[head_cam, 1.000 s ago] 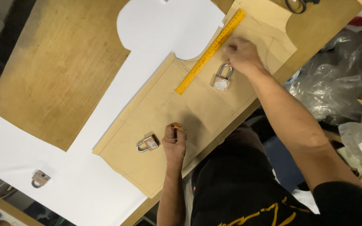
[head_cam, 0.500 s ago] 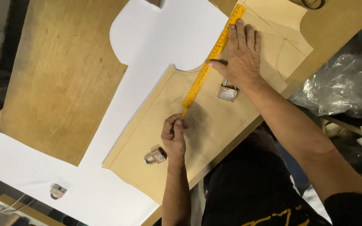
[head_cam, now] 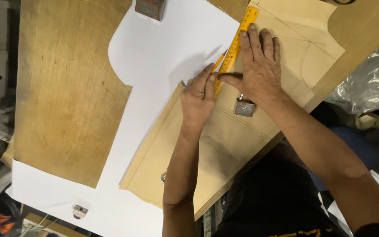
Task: The person places a large white sheet of paper on a wooden table and smooths it out. They then position a brown paper pattern piece on top of the white sheet, securing it with a padlock. Using a yellow ruler and a pencil, the person measures and marks lines on the brown pattern piece, adjusting the ruler and pattern as needed to complete the markings.
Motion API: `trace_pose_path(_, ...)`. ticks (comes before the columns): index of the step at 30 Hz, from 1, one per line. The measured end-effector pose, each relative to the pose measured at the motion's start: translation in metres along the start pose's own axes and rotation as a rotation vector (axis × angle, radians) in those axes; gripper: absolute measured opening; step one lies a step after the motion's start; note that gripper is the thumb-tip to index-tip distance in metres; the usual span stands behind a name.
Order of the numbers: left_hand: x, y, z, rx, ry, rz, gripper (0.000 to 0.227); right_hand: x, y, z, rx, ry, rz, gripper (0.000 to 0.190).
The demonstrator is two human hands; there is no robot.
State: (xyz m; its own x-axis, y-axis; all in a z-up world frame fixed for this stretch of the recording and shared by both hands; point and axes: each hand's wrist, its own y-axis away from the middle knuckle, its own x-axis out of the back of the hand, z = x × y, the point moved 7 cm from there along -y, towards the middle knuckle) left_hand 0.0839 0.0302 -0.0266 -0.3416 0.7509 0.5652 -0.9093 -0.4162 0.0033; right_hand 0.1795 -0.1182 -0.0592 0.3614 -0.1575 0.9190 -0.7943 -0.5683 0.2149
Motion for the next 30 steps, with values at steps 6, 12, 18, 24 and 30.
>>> trace_pose_path(6,-0.017,-0.018,-0.002,-0.094,-0.131,-0.021,0.029,0.004,0.0,-0.002,0.029,-0.007,0.043,0.123)
trace_pose_path(12,-0.019,-0.028,0.001,-0.14,-0.149,-0.048,0.027,0.008,0.001,-0.004,0.066,0.024,0.118,0.118)
trace_pose_path(18,-0.019,-0.034,-0.003,-0.18,-0.274,-0.107,0.03,0.011,0.0,-0.005,0.055,0.013,0.085,0.121)
trace_pose_path(24,-0.016,-0.053,0.009,-0.297,-0.455,-0.266,0.03,0.006,-0.004,-0.005,-0.057,-0.07,-0.128,0.122)
trace_pose_path(30,-0.019,-0.049,0.011,-0.386,-0.629,-0.313,0.034,0.007,-0.008,-0.007,-0.14,-0.1,-0.234,0.119)
